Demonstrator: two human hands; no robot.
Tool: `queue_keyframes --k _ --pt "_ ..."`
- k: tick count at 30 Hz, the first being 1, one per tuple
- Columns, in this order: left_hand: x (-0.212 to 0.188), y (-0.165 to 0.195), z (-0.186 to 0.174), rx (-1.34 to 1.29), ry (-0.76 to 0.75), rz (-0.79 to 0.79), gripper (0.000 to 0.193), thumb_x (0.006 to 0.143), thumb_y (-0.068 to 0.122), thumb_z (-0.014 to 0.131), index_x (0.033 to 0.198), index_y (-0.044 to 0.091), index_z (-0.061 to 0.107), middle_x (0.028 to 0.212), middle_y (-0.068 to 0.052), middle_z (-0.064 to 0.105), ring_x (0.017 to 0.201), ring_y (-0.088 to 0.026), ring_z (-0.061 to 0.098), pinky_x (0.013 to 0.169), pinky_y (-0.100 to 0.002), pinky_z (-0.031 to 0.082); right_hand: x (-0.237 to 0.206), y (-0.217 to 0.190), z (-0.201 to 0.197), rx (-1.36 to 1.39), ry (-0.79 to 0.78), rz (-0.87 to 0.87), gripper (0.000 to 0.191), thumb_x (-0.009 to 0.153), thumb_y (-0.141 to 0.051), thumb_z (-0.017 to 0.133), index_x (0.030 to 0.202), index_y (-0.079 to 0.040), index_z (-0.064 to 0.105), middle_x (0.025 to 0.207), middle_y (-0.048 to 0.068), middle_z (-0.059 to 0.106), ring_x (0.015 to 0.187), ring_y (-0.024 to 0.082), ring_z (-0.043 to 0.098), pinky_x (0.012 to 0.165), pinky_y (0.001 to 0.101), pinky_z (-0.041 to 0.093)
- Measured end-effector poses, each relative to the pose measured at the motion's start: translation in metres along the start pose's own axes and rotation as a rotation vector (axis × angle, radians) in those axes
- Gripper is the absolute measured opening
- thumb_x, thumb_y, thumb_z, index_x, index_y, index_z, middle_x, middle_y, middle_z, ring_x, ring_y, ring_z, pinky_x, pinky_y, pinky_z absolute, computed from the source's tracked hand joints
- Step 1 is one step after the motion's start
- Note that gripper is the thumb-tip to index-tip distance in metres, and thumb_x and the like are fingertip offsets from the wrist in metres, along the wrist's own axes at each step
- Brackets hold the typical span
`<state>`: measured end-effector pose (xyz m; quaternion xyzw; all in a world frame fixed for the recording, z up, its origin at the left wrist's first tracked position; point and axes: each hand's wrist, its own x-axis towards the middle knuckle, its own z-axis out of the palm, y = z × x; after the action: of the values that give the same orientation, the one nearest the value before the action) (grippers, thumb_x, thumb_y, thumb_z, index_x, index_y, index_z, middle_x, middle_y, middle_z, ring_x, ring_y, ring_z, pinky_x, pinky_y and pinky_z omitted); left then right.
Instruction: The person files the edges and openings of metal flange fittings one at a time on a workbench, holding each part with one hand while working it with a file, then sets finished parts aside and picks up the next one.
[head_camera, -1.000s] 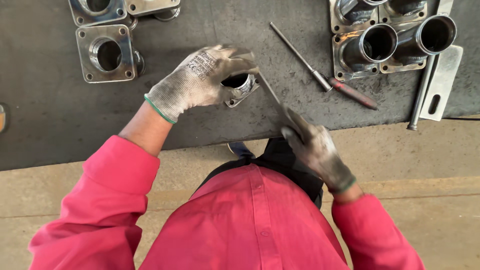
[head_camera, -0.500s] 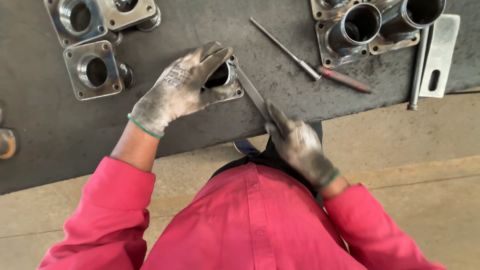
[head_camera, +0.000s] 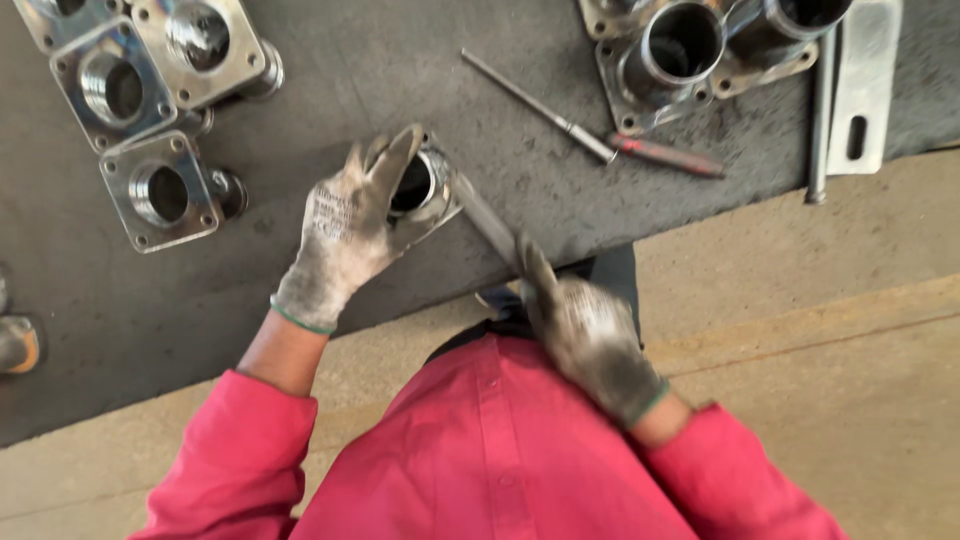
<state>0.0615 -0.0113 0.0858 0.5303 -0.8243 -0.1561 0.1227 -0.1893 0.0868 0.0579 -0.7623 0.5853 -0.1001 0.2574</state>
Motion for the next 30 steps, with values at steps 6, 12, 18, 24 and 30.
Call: queue_keyframes --k 6,12,18,24,30 --pt "0.001 -0.005 -0.010 -0.084 -0.065 0.041 0.082 0.086 0.042 0.083 0.153 0.009 0.048 0.140 -0.020 0.059 0.115 -0.039 0.066 0.092 -0.046 0.057 0.007 -0.007 -0.012 0.013 -0.017 0.022 0.064 0.104 -0.031 0.053 0.161 -0.015 0.029 0.080 0.017 0.072 0.071 0.037 0.070 0.063 0.0530 0.054" --pt "0.005 -0.004 -0.011 -0.083 -0.076 0.028 0.080 0.086 0.041 0.083 0.151 0.010 0.049 0.138 -0.019 0.061 0.114 -0.037 0.067 0.091 -0.045 0.058 0.007 0.001 0.004 -0.020 -0.040 0.038 0.067 0.101 -0.028 0.058 0.161 -0.017 0.028 0.078 0.014 0.071 0.066 0.035 0.068 0.059 0.0517 0.053" --pt "0.003 -0.001 -0.003 -0.050 0.048 0.053 0.075 0.088 0.039 0.082 0.149 0.010 0.050 0.134 -0.017 0.064 0.113 -0.037 0.069 0.088 -0.042 0.059 0.011 -0.007 -0.006 -0.029 0.115 -0.050 0.061 0.105 -0.027 0.056 0.160 -0.013 0.032 0.074 0.013 0.069 0.063 0.032 0.066 0.058 0.0494 0.052" --pt "0.002 0.012 0.006 -0.038 0.053 -0.086 0.071 0.091 0.043 0.083 0.146 0.011 0.052 0.122 -0.018 0.065 0.099 -0.035 0.071 0.079 -0.043 0.061 0.017 -0.011 -0.005 -0.018 -0.128 0.142 0.064 0.103 -0.032 0.052 0.160 -0.020 0.027 0.080 0.017 0.073 0.070 0.038 0.070 0.062 0.0537 0.054" --pt "0.000 0.023 0.021 0.020 0.204 -0.075 0.079 0.087 0.044 0.086 0.146 0.006 0.051 0.120 -0.017 0.066 0.094 -0.035 0.071 0.073 -0.044 0.061 0.012 -0.006 -0.006 -0.047 -0.304 0.268 0.069 0.103 -0.037 0.046 0.163 -0.027 0.014 0.089 0.016 0.075 0.077 0.040 0.072 0.067 0.0544 0.056"
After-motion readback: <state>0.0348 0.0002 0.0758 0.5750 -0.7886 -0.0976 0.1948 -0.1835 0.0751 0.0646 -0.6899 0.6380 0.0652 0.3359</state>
